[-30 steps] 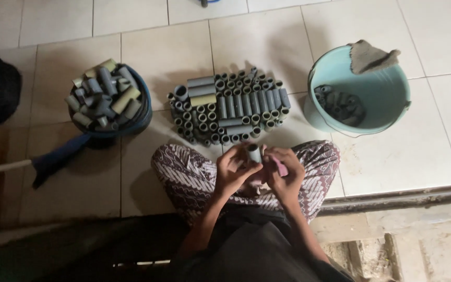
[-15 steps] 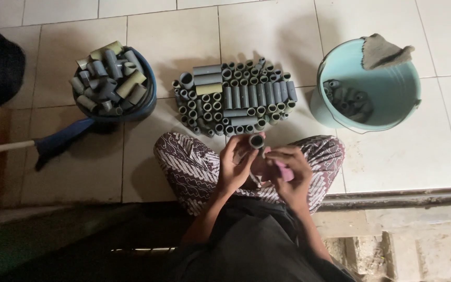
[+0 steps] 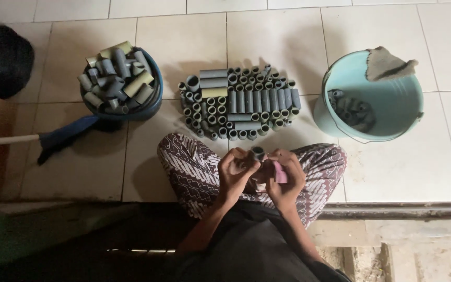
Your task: The person sits on a tiled floor and wipes small cylindrical pipe fittings with a pink cloth. They pick up fittings from a pile on the floor, wipe them, and place them into a light blue bucket. The process is repeated for multiple fittings.
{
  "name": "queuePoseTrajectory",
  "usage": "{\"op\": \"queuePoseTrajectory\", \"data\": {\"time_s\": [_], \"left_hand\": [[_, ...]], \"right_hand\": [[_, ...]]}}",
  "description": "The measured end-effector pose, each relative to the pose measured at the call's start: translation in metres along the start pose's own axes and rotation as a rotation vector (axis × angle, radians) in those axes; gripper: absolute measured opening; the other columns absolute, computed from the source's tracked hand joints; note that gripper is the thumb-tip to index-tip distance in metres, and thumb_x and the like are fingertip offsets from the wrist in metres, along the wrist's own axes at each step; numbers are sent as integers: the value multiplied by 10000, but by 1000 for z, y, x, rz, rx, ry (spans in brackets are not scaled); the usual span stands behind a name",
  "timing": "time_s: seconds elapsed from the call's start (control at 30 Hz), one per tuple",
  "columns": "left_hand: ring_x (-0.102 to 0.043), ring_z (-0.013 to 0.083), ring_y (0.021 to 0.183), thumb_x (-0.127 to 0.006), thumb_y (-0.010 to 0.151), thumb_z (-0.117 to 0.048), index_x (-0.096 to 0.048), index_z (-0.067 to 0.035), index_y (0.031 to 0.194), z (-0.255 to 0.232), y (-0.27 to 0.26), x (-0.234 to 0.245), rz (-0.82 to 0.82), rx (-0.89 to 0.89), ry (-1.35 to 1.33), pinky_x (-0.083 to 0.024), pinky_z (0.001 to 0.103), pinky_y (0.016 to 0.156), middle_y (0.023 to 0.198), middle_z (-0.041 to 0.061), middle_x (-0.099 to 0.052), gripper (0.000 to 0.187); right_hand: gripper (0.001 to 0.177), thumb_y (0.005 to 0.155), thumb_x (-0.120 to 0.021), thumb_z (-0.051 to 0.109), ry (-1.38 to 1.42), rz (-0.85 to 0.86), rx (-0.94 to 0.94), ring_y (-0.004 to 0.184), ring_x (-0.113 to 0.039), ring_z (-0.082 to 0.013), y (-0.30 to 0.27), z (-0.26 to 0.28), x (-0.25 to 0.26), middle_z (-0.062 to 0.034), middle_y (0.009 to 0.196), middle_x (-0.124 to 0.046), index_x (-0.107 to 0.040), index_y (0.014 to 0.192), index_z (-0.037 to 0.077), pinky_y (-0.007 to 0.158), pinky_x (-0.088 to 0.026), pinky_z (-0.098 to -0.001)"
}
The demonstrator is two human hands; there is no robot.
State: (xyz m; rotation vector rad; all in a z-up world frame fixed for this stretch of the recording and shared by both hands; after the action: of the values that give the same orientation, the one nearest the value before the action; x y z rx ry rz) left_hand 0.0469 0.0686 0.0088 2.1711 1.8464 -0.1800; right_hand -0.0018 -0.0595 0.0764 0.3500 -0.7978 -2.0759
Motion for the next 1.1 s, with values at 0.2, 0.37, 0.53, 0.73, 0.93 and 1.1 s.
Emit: {"op": "queuePoseTrajectory", "data": {"time_s": [0.2, 0.37, 0.53, 0.73, 0.93, 1.1], "left_hand": [[-617, 163, 952, -677, 972, -38, -598, -40, 910, -43, 8, -6, 83, -26, -50, -528, 405, 914, 941, 102, -632, 101], [-592, 158, 994, -673, 993, -92, -600, -52, 967, -48, 9, -11, 166, -32, -141, -504, 402, 941, 991, 91, -605, 88], [-635, 199, 980, -681, 963, -26, -563, 20, 1375, -58, 17, -7, 262, -58, -90, -529, 464, 963, 1023, 113, -639, 431], [-628, 164, 952, -784, 886, -42, -638, 29, 1272, -17, 5, -13, 264, -70, -124, -524, 396, 923, 952, 100, -584, 418], [-673, 222, 1000, -777, 879, -16, -598, 11, 1244, -5, 13, 8, 285, -67, -98, -532, 419, 929, 1018, 137, -645, 408], [-686, 271, 945, -816, 869, -69, -605, 3, 1127, 11, 6, 12, 288, -101, 25, -534, 466, 907, 962, 167, -643, 341]], "right_hand": [[57, 871, -760, -3, 40, -31, -13, 760, -701, -341, -4, -13, -4, -164, 791, -700, -720, 838, -25, 735, -551, -438], [56, 876, -761, -20, 20, -50, -18, 762, -689, -332, 7, 0, 0, -173, 809, -690, -708, 861, -31, 727, -542, -436], [324, 894, -774, 328, 31, 67, 3, 695, -653, -259, -22, -38, 6, -163, 876, -729, -758, 901, 5, 635, -514, -418], [71, 845, -782, 48, 14, -30, 55, 743, -679, -273, -4, -20, 9, -160, 839, -711, -743, 842, -11, 631, -520, -367], [375, 885, -756, 367, 59, 63, 27, 760, -694, -308, -22, -24, 7, -198, 882, -719, -757, 904, -8, 626, -546, -429], [298, 887, -757, 278, 28, 17, 31, 805, -694, -327, -22, -25, 11, -182, 859, -709, -743, 865, -19, 685, -550, -424]]}}
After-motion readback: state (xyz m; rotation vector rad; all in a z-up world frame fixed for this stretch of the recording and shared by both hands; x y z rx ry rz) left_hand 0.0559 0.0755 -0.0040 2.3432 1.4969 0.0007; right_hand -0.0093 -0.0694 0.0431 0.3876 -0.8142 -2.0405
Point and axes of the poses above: each hand's wrist, its own y-axis towards the middle knuckle, its own x-axis out of the back of the hand, z = x × y, the point moved 4 cm from there along y, towards the middle knuckle
